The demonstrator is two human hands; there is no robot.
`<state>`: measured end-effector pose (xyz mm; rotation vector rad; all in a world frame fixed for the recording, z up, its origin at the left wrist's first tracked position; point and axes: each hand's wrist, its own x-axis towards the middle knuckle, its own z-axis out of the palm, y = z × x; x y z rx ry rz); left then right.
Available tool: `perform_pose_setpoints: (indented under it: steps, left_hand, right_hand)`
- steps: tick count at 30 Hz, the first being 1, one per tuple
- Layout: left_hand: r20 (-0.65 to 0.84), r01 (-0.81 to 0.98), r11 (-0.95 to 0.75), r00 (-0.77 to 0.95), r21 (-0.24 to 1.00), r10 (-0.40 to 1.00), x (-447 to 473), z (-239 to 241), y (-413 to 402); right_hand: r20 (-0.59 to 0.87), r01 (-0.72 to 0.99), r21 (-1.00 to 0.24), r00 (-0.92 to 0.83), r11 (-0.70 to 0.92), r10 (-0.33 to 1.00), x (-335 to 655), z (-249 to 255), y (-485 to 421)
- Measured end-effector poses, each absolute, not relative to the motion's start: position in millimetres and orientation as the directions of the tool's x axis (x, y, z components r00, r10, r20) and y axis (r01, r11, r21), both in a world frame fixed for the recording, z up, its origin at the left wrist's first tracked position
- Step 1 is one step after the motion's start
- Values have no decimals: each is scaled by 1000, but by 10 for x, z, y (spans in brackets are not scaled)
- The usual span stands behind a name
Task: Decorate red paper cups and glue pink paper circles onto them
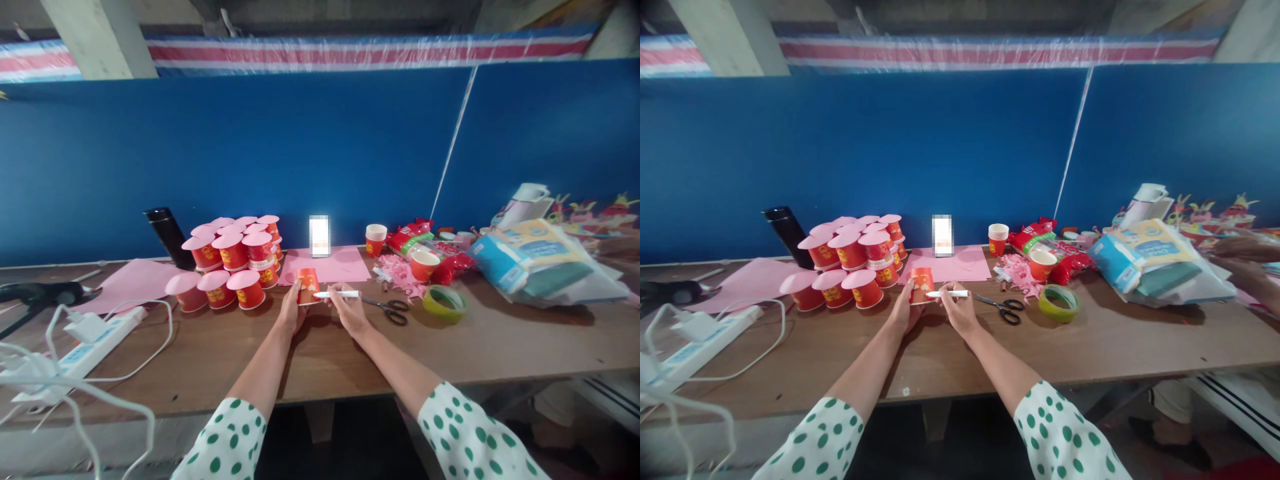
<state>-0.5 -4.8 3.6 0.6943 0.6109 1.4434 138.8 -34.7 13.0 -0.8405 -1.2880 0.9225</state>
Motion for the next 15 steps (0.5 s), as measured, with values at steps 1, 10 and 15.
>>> perform_pose_setpoints:
  steps: [1,10,15]
  left_hand:
    - [36,-668,1,42,744,998,-4,37,-49]
    - [36,-663,-3,36,748,999,-14,7,-26]
    - [34,-659,-6,30,752,999,-9,10,-32]
  right_hand:
    - [408,-90,-908,40,409,912,1388,128,-348]
    - [415,-64,-907,44,417,909,1395,130,-357]
    - [430,-50,-902,14,430,903,1395,105,-360]
